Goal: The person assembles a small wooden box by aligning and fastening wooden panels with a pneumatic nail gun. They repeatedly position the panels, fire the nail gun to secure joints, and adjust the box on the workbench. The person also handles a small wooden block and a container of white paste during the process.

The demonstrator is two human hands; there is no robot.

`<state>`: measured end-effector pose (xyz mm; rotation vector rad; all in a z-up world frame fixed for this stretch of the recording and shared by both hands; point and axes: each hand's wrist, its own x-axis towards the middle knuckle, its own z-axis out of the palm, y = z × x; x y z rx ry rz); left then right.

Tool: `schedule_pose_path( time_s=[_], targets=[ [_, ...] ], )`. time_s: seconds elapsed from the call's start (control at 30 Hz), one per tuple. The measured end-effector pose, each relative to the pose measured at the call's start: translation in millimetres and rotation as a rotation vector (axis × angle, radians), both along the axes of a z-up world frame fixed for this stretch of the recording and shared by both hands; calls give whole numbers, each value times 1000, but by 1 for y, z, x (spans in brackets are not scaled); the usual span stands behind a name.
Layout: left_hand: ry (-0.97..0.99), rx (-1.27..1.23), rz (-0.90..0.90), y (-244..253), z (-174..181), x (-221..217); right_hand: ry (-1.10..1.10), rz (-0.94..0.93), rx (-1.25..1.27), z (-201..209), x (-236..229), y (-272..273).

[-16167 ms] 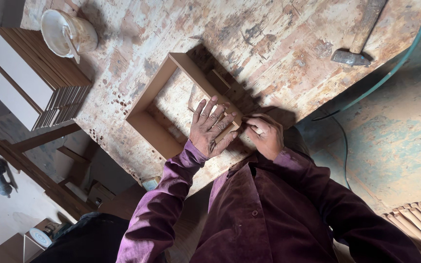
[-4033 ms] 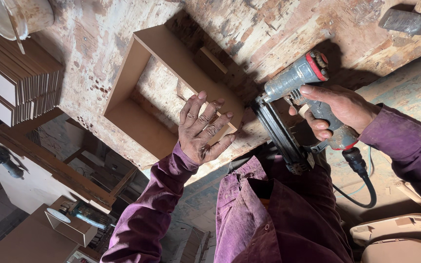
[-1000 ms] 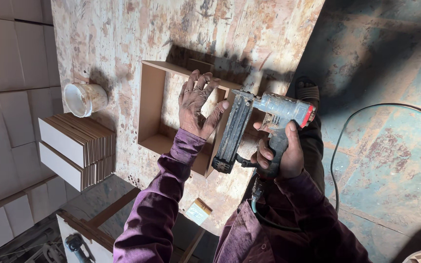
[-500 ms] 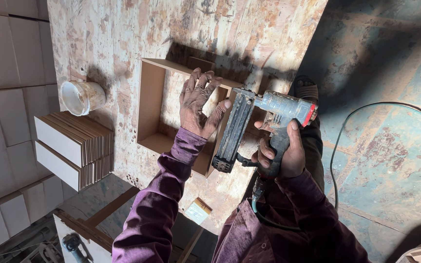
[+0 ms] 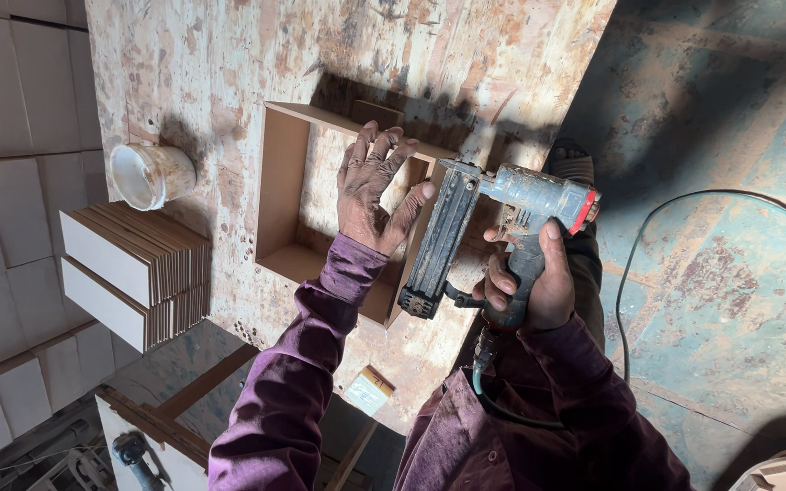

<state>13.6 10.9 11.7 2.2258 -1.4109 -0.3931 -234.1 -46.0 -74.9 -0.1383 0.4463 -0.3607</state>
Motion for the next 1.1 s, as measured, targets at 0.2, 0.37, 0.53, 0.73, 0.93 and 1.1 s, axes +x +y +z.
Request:
schedule_pose_path(
  time_s=[0.2,0.37,0.53,0.73,0.93,1.1],
  targets=[
    [-18,4,-8,-1,-1,0,122,4,8,1,-4,-3],
    [-10,-10,-20,-1,1,1,267,-2,35,-3,1,-5],
    [-8,-24,-29,-3,2,1,361,-1,113,-9,12,-8],
    [-15,-23,-34,-3,1,2,250,27,137,-18,15,-13],
    [26,-55,-40,-2,0,2,282,30,100,-19,15,-12],
    [15,-43,-32,-2,2,1,271,30,97,-21,15,-13]
  ],
)
